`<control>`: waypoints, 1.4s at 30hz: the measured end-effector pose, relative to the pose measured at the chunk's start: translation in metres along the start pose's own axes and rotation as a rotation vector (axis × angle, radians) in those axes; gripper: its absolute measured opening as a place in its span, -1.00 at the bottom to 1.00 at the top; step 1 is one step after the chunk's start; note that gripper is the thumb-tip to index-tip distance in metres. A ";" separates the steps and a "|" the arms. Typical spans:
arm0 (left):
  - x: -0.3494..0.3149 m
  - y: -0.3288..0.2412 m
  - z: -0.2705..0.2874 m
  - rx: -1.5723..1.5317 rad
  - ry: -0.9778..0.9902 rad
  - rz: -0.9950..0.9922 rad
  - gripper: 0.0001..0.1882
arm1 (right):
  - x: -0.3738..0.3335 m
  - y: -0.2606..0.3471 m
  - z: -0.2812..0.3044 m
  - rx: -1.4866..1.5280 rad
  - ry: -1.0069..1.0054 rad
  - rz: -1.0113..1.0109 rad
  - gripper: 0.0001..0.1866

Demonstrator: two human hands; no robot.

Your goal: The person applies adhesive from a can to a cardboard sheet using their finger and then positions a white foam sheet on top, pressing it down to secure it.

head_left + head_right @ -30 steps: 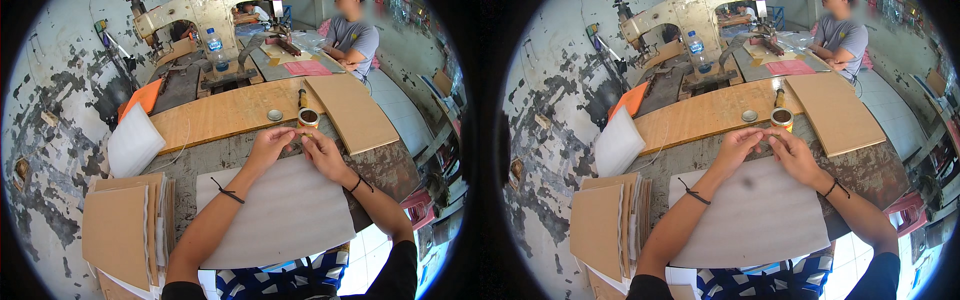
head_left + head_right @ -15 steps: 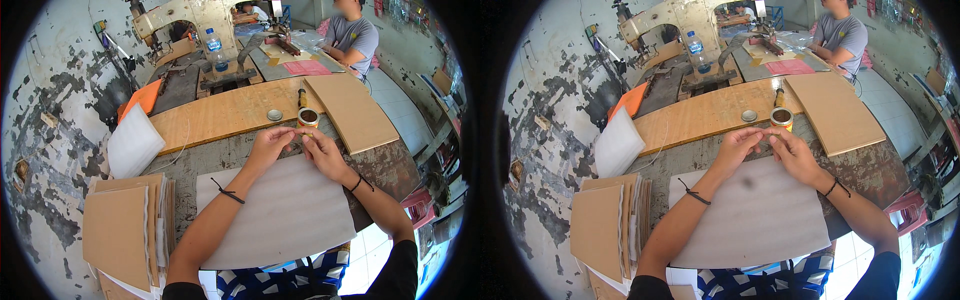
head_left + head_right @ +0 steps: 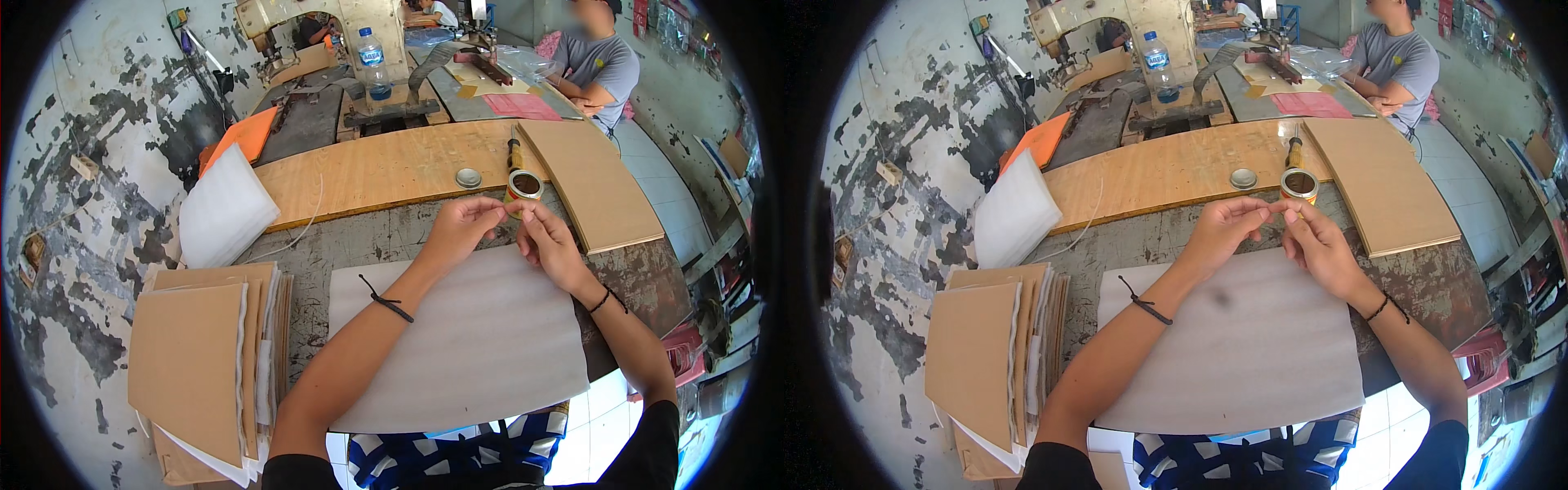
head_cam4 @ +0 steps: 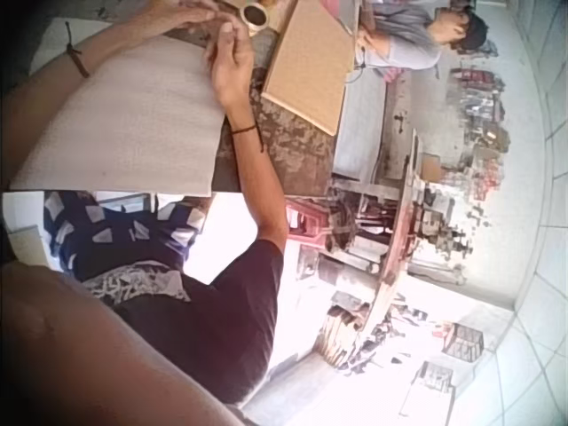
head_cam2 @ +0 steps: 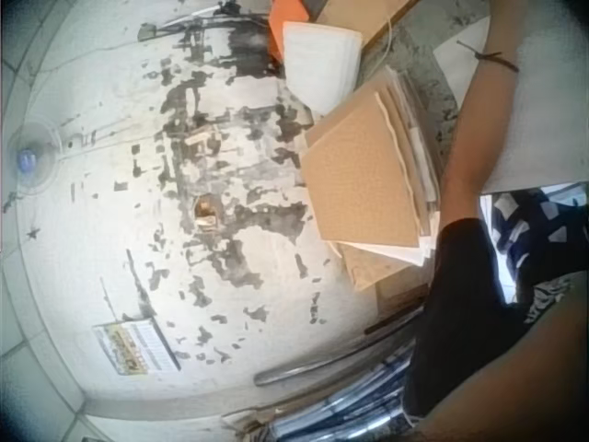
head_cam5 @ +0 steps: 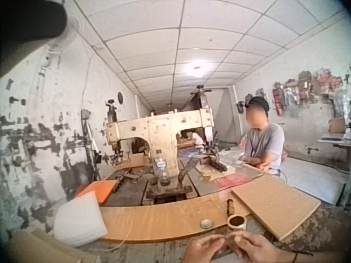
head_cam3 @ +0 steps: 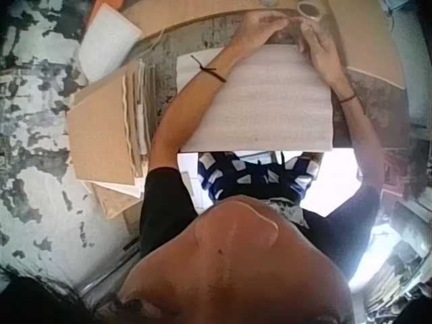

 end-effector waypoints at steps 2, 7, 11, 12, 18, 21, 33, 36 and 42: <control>-0.001 -0.002 0.000 0.008 0.000 0.000 -0.79 | 0.000 0.000 0.000 0.014 0.005 0.001 -0.58; -0.002 -0.005 0.001 0.030 -0.008 -0.015 -0.81 | 0.001 0.002 -0.003 0.079 0.030 -0.024 -0.56; -0.002 -0.004 0.000 0.041 0.006 -0.010 -0.83 | 0.000 -0.001 -0.004 0.107 0.031 -0.052 -0.55; -0.001 -0.004 0.000 0.036 0.012 -0.017 -0.83 | 0.000 -0.002 -0.003 0.112 0.032 -0.059 -0.55; 0.001 -0.002 0.000 0.029 0.014 -0.045 -0.85 | -0.001 -0.003 -0.005 0.104 0.039 -0.050 -0.56; 0.000 -0.002 0.002 0.023 0.008 -0.052 -0.86 | -0.001 0.000 -0.008 0.124 0.043 -0.065 -0.56; 0.001 0.003 0.003 0.038 0.006 0.003 -0.88 | -0.001 0.000 -0.007 0.110 0.066 -0.019 -0.51; 0.001 0.004 0.003 0.058 0.009 0.022 -0.88 | -0.002 0.000 -0.007 0.096 0.065 -0.021 -0.50; 0.002 0.003 0.003 0.045 -0.022 -0.016 -0.86 | -0.003 0.002 -0.007 0.088 0.047 -0.001 -0.50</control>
Point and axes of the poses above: each hand's wrist, its own x-axis towards the middle knuckle, its own z-axis out of the back of the hand, y = z × x, the point moved 8 cm from there along x, towards the middle knuckle, and after that the axes turned 5 degrees about -x, right-handed, at the moved point
